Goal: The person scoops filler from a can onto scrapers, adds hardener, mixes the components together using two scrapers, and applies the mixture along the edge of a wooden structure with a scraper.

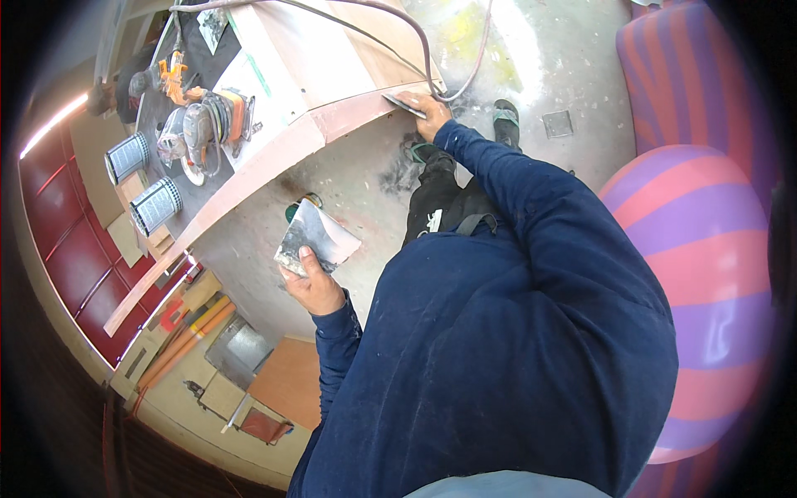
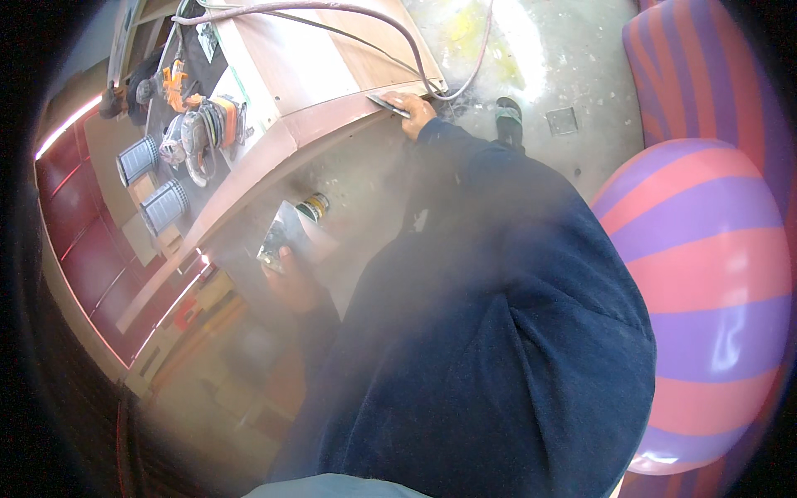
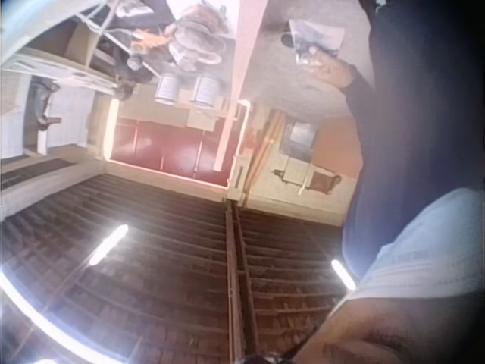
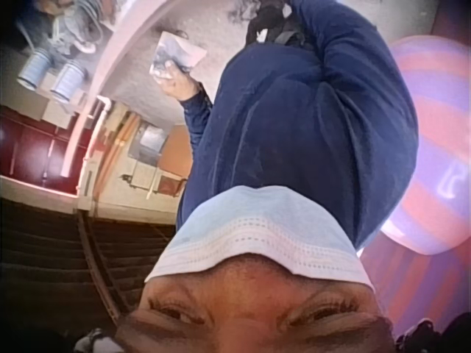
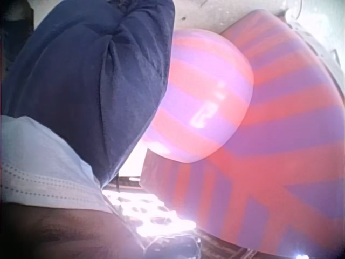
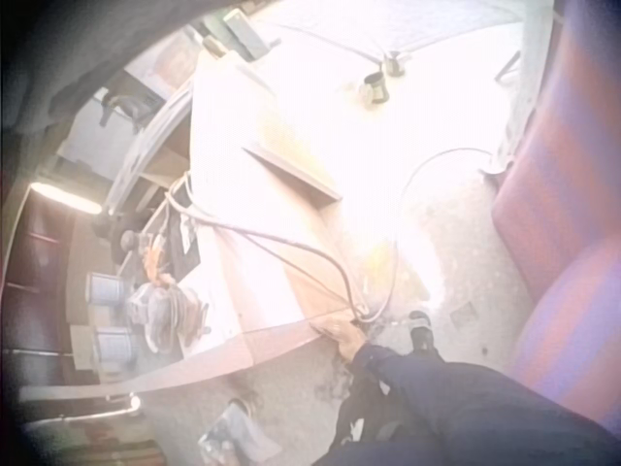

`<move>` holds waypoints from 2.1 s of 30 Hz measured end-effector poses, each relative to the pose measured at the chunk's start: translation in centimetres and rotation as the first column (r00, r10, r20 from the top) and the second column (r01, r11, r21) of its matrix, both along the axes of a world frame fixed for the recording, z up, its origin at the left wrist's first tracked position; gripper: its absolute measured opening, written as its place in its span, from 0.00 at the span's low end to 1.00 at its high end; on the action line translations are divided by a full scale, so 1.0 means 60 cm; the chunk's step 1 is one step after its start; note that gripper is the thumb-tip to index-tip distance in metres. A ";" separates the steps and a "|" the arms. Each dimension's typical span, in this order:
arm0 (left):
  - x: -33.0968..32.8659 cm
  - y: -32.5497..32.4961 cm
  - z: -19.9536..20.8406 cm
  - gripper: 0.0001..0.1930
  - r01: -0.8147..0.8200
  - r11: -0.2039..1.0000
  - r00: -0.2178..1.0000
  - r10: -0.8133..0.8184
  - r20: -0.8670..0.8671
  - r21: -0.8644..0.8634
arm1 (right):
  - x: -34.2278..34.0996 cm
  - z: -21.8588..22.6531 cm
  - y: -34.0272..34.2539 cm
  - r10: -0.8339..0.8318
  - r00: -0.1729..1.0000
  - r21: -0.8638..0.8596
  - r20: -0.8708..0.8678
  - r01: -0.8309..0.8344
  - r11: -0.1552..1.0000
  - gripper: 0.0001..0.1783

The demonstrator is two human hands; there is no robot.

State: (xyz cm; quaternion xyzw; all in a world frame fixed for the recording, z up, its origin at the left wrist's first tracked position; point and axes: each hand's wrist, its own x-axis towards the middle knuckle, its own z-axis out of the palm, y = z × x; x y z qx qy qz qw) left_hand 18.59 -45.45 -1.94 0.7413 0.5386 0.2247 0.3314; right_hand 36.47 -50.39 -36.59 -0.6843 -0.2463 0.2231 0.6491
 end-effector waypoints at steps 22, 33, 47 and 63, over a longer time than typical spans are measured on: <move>0.000 -0.007 -0.005 0.15 -0.020 1.000 0.998 0.020 -0.059 -0.006 | 0.017 0.010 0.007 0.064 0.997 0.012 0.030 -0.065 0.998 0.40; 0.002 0.000 -0.015 0.16 -0.021 0.995 0.998 0.026 0.051 -0.093 | -0.026 0.014 -0.036 0.084 0.996 0.016 0.032 -0.084 0.996 0.37; 0.009 -0.006 -0.005 0.15 -0.016 0.998 0.999 0.013 -0.048 -0.063 | 0.029 0.064 -0.017 0.075 0.993 -0.029 0.091 -0.072 0.997 0.37; 0.017 -0.006 -0.007 0.16 0.033 0.997 0.999 -0.034 -0.018 -0.065 | -0.014 0.056 -0.051 0.151 0.985 0.034 0.080 -0.154 0.987 0.38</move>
